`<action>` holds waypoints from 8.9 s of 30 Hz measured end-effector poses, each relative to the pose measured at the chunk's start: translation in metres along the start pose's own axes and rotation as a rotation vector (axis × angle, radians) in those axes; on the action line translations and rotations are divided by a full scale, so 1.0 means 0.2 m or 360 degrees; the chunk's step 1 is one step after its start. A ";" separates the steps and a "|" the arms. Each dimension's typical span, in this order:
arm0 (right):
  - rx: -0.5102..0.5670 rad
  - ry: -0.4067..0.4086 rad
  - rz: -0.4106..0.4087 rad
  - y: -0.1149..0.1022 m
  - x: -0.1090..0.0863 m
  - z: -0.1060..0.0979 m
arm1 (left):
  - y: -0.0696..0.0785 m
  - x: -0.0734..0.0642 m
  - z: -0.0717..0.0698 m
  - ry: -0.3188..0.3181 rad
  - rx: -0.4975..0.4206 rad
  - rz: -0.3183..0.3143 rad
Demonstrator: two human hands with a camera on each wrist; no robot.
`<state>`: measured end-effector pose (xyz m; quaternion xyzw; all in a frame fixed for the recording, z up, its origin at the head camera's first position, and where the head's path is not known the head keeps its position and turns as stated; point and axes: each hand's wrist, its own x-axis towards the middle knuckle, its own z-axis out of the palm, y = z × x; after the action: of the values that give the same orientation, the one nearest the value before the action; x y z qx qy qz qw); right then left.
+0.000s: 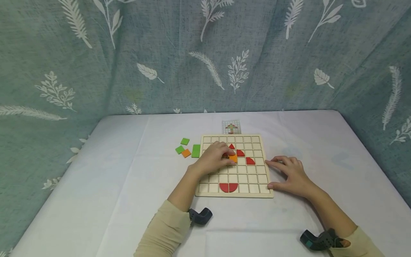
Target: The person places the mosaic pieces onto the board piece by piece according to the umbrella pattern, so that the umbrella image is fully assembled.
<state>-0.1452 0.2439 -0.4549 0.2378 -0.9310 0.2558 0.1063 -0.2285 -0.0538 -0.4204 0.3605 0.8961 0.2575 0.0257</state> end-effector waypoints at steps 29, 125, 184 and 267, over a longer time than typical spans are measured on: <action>-0.0003 0.0032 -0.0029 -0.01 0.00 0.00 | -0.02 -0.01 0.02 -0.0049 0.0013 -0.0066; -0.0008 0.0024 -0.0029 0.01 0.00 0.01 | -0.37 -0.41 -0.20 0.0385 -0.0053 -0.0783; -0.0001 0.0035 -0.0058 0.00 0.00 0.00 | 0.07 -0.23 -0.02 0.0019 -0.0078 -0.0160; -0.0030 0.0010 0.0013 0.00 0.00 0.01 | 0.06 -0.23 -0.13 0.0086 -0.0321 -0.0343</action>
<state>-0.1444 0.2426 -0.4571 0.2323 -0.9340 0.2481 0.1104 -0.1934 -0.0881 -0.3984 0.2508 0.8995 0.3517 0.0652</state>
